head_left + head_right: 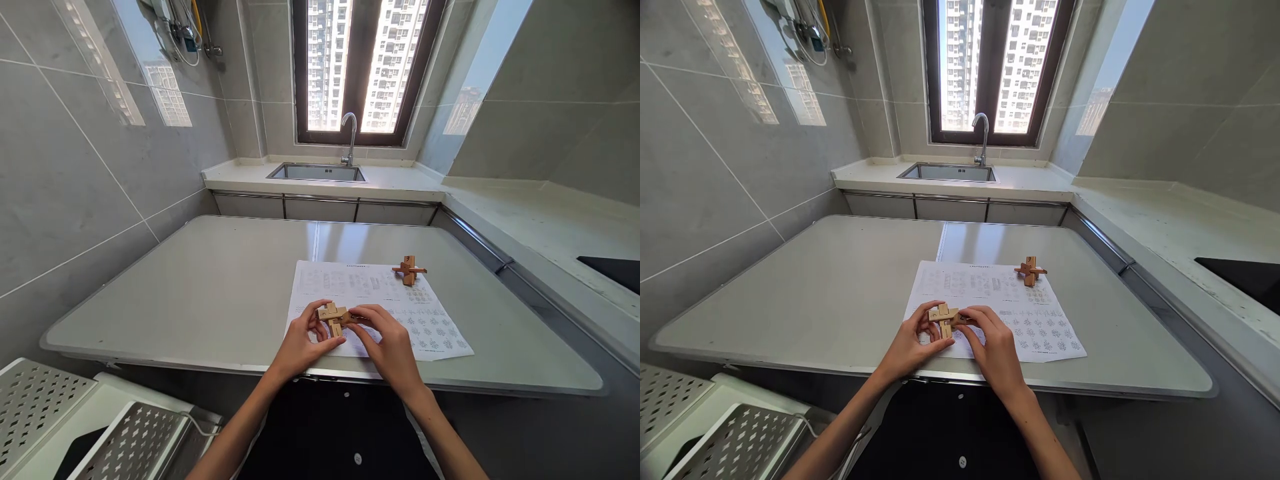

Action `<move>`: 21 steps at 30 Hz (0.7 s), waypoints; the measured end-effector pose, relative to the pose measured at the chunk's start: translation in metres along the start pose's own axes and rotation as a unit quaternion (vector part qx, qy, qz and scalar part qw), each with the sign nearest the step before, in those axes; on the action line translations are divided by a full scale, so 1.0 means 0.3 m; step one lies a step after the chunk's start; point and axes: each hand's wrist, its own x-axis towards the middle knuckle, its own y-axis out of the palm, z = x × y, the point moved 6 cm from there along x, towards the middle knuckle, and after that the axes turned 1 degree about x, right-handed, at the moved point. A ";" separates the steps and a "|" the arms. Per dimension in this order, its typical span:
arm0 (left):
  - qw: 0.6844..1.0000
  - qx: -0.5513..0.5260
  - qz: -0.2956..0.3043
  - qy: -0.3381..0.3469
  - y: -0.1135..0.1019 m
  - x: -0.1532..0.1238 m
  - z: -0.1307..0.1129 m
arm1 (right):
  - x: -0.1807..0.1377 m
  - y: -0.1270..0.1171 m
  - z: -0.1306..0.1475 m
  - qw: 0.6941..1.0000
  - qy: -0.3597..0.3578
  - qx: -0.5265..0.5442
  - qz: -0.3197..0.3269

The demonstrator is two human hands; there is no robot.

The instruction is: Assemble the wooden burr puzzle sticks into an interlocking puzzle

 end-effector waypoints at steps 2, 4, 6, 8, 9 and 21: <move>1.000 0.009 0.007 0.000 0.003 -0.001 0.002 | -0.003 0.001 0.004 1.000 -0.011 -0.024 0.000; 1.000 0.021 0.019 0.000 0.008 -0.003 0.005 | -0.007 0.007 0.004 0.999 -0.017 -0.041 0.009; 0.999 0.032 0.029 0.003 0.012 -0.004 0.006 | -0.011 0.019 0.003 0.999 -0.020 -0.036 0.028; 0.999 0.045 0.027 0.011 0.011 -0.005 0.002 | -0.013 0.028 0.003 0.998 -0.023 -0.026 0.044; 0.998 0.053 0.022 0.017 0.009 -0.005 -0.002 | -0.013 0.030 0.005 0.998 -0.026 -0.023 0.048; 0.997 0.056 0.035 0.030 0.016 -0.009 -0.009 | -0.016 0.022 0.019 0.992 -0.058 0.002 0.108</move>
